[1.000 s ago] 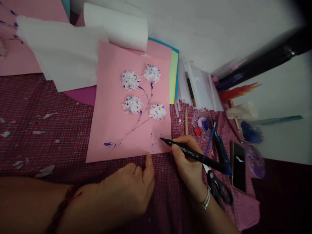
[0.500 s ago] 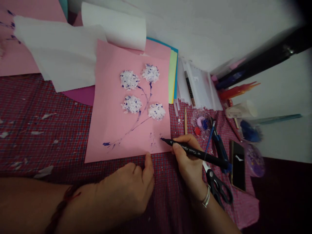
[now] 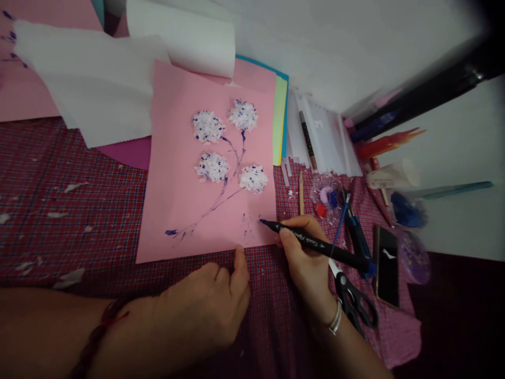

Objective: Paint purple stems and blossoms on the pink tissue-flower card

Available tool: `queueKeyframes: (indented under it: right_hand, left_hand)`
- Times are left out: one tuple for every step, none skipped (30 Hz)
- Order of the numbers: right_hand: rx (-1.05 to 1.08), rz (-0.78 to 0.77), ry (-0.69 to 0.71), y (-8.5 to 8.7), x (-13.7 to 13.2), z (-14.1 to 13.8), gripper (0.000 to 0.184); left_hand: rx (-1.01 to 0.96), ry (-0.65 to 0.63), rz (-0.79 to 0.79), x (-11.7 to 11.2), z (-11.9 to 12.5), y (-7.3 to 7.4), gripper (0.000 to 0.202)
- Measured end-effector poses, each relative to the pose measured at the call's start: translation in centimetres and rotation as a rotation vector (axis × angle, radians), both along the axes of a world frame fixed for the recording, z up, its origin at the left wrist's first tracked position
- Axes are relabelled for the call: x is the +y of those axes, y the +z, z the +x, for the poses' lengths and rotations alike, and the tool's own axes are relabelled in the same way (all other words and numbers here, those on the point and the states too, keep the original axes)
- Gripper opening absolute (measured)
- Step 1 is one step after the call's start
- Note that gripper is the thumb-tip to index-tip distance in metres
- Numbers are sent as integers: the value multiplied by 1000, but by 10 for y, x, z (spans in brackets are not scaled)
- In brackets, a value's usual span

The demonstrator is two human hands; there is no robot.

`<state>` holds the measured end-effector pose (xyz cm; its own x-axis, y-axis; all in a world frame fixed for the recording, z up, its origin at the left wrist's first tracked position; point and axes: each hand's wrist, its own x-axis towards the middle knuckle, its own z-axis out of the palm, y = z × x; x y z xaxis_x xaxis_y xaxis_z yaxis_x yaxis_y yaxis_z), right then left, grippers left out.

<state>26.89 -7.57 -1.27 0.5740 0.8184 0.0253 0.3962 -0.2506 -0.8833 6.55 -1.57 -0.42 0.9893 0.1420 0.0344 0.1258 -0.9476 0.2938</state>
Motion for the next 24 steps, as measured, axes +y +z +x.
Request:
queueKeyframes:
  right_hand:
    - [8,0,-1,0,0,0,4]
    - [15,0,-1,1,0,0,4]
    - [21,0,-4,1,0,0,5]
    - [22,0,-8,2,0,0,5]
    - [20,-3,-15,2,-1,0,5]
    - [17,-8,-24,2,-1,1,5]
    - [12,-11,-34,2,-1,1,5]
    - [8,-14,-44,2,-1,1,4]
    - [8,-19,-53,2,-2,2,4]
    - [11,-23,-56,1,-2,2,3]
    - [12,-22,-58,0,-2,2,3]
    - [10,-20,-60,0,-2,3,2]
    - [3,-17,-64,-1,-2,3,1]
    - [-8,-10,-69,-2,-2,3,2]
    - [-22,8,-75,-2,-2,3,6]
    - [-36,31,-81,-2,-1,3,11]
    - [-42,57,-87,-2,0,3,17]
    - [-37,86,-90,-1,0,3,21]
    - [-20,116,-89,-1,0,3,25]
    - [10,143,-87,-1,1,4,27]
    - [50,166,-84,-2,0,5,27]
    - [93,183,-83,-3,0,7,27]
    - [132,198,-87,-5,0,9,27]
    - [166,214,-96,-6,-1,12,28]
  left_hand:
    - [5,-6,0,0,0,0,47]
    - [13,-14,1,0,0,0,47]
    - [22,-24,4,1,0,1,46]
    - [32,-35,12,1,0,1,46]
    - [39,-47,26,1,1,2,45]
    - [42,-60,47,2,1,3,45]
    - [43,-77,72,2,2,4,44]
    - [37,-94,97,2,3,5,43]
    - [27,-109,120,3,4,6,42]
    - [16,-120,136,3,5,7,41]
    - [5,-129,147,3,7,8,40]
    - [-3,-135,156,4,8,8,39]
    - [-6,-139,167,4,9,9,39]
    - [-1,-143,179,5,10,10,39]
    - [4,-144,193,6,11,10,40]
    - [3,-145,205,6,11,11,40]
    - [2,-143,213,7,11,11,41]
    - [0,-141,219,7,10,11,40]
    - [-2,-141,223,6,9,10,40]
    - [-7,-144,230,6,8,9,39]
    - [-12,-148,242,5,7,7,38]
    - [-14,-154,254,3,7,5,37]
    - [-13,-157,261,3,7,4,36]
    - [-14,-151,258,3,7,2,34]
